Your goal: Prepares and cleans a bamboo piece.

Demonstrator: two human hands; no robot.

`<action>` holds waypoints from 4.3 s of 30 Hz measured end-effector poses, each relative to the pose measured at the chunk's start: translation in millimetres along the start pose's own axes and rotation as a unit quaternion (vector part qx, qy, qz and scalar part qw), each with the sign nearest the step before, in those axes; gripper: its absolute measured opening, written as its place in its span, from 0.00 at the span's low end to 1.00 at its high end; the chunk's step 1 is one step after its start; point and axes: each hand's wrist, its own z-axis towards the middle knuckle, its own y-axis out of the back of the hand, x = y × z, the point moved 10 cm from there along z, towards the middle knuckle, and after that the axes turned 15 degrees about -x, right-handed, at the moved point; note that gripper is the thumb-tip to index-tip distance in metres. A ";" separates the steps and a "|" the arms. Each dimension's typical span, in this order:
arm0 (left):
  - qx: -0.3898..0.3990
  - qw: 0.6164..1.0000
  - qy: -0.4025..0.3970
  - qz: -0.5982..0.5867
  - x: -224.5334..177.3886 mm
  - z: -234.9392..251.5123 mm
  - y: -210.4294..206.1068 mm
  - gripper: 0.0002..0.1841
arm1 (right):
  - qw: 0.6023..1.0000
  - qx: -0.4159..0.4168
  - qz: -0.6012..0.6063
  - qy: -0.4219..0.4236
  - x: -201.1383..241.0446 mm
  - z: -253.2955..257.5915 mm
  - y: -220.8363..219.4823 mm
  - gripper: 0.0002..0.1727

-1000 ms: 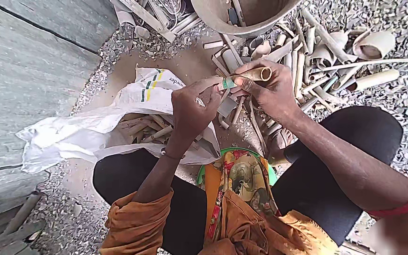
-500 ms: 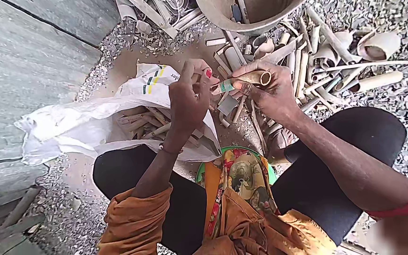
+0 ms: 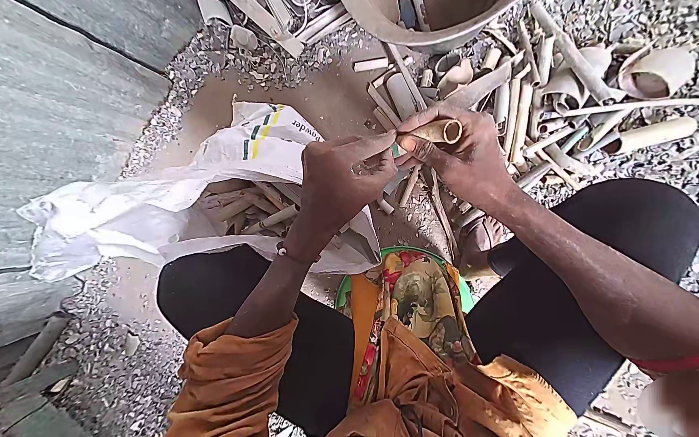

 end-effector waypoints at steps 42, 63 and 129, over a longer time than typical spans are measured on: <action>0.055 0.993 -0.040 -0.098 16.1 4.9 -8.2 0.09 | 0.998 0.016 0.021 -0.052 -8.5 -5.0 -3.3 0.07; 0.060 0.994 0.019 -0.086 11.1 4.6 -0.8 0.11 | 0.997 -0.002 0.054 -0.057 -3.0 7.4 4.1 0.07; 0.004 0.935 0.311 -0.172 66.3 -1.8 -9.8 0.05 | 0.988 0.052 -0.027 0.146 28.0 -0.1 -11.5 0.05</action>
